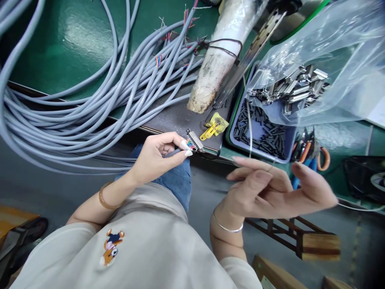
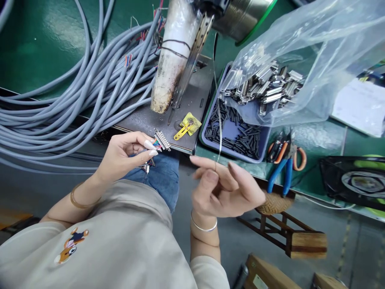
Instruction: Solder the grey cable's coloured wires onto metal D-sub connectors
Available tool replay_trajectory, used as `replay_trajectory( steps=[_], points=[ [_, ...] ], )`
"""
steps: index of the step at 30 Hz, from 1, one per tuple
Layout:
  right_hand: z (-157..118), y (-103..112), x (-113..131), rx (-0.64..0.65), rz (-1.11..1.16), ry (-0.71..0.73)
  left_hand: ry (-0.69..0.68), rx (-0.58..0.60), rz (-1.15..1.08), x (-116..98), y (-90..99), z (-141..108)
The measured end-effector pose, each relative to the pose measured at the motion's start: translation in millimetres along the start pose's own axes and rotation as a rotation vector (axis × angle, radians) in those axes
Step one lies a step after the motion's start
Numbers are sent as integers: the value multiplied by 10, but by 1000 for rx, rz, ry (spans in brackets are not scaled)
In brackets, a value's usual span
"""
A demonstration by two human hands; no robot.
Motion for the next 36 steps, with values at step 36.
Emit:
replay_trajectory(
  steps=[36],
  points=[
    [234,-567,-66,326,109,-116,-203,-88,366,-145,-94,281]
  ],
)
Point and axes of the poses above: each hand's wrist, its own z-axis towards the middle knuckle, its own y-axis out of the back of the hand, x = y × z, the point moved 6 cm from there along z, towards the middle knuckle, and after that the axes turned 11 degrees about -z, right-handed, at the moved point
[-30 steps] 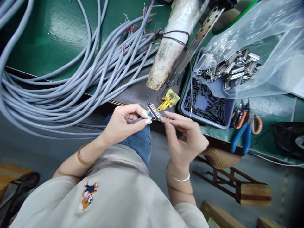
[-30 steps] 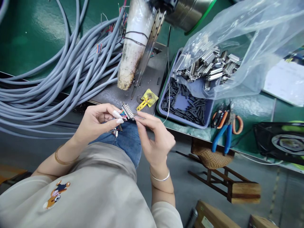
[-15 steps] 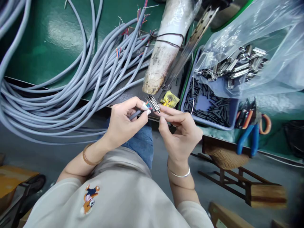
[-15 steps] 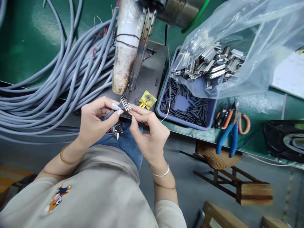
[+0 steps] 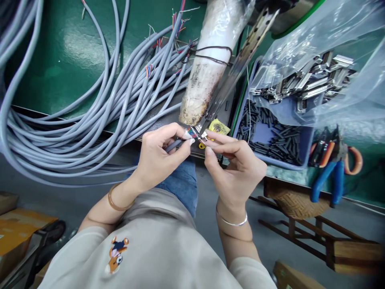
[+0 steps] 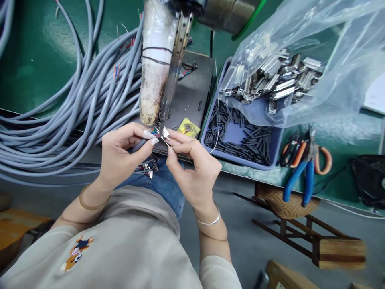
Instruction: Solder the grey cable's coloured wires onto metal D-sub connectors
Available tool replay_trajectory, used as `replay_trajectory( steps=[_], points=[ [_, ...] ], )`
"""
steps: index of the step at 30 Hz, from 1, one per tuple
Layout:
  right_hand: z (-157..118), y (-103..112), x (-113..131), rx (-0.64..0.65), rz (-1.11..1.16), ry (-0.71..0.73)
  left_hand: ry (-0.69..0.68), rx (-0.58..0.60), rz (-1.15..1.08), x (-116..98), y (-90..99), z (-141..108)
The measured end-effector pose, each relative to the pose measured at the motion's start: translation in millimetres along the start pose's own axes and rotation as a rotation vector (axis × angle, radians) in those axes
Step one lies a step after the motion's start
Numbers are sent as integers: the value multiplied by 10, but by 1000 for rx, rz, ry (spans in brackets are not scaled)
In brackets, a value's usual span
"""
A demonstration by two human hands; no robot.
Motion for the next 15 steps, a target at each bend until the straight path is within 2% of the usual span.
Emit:
replay_trajectory(
  steps=[7,15],
  points=[
    [69,26,69,0,-68,32,-8,-14,27,-108,13,22],
    [143,47,198,-51,-221,203,31,-26,0,-96,27,32]
  ],
)
Point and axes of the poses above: each hand's wrist, its own z-axis towards the middle knuckle, its own y-axis out of the back of the hand, x = y × z, the point moved 6 cm from there along z, towards the middle knuckle, and after that the axes turned 11 degrees about -z, right-handed, at the moved point
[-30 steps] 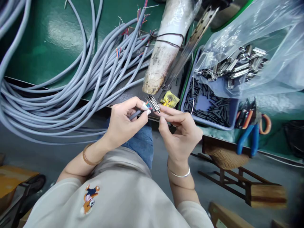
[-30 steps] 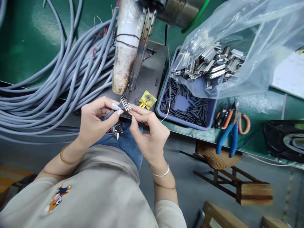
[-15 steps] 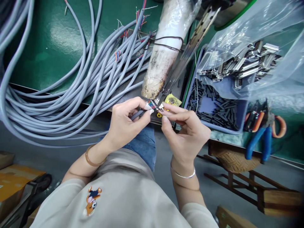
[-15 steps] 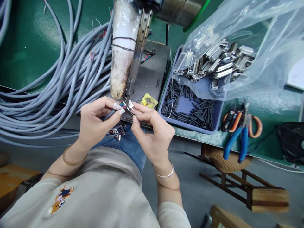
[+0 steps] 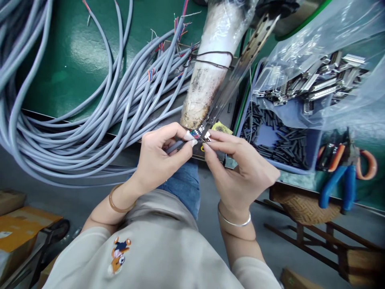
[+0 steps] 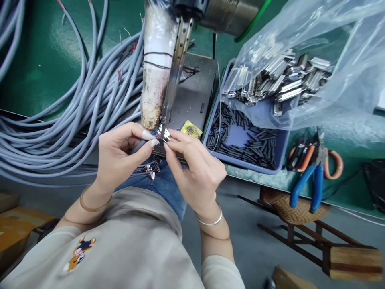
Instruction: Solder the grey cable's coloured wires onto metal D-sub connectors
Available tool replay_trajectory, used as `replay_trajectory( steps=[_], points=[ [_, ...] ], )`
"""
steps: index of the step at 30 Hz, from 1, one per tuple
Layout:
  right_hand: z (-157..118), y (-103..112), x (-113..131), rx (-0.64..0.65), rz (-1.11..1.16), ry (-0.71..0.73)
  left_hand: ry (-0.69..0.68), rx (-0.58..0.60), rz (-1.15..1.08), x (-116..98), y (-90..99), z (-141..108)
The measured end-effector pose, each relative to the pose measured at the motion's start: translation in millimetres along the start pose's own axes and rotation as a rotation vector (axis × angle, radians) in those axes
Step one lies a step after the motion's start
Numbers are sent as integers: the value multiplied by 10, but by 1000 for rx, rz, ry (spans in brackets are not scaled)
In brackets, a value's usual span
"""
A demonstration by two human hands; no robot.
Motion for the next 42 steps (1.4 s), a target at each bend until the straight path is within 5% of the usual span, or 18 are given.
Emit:
replay_trajectory(
  steps=[11,42],
  points=[
    [-70,-9,23,27,-81,29,120,53,-44,101,-20,-9],
    [-113,2,61,27,-173,143,-11,132,99,22,-45,-58]
  ],
)
Point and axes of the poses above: each hand's wrist, its own z-axis towards the middle knuckle, its own y-axis out of the back of the hand, x = y × z, the point moved 6 cm from there along z, towards the middle knuckle, and after that the axes turned 11 degrees about -z, right-handed, at the moved point
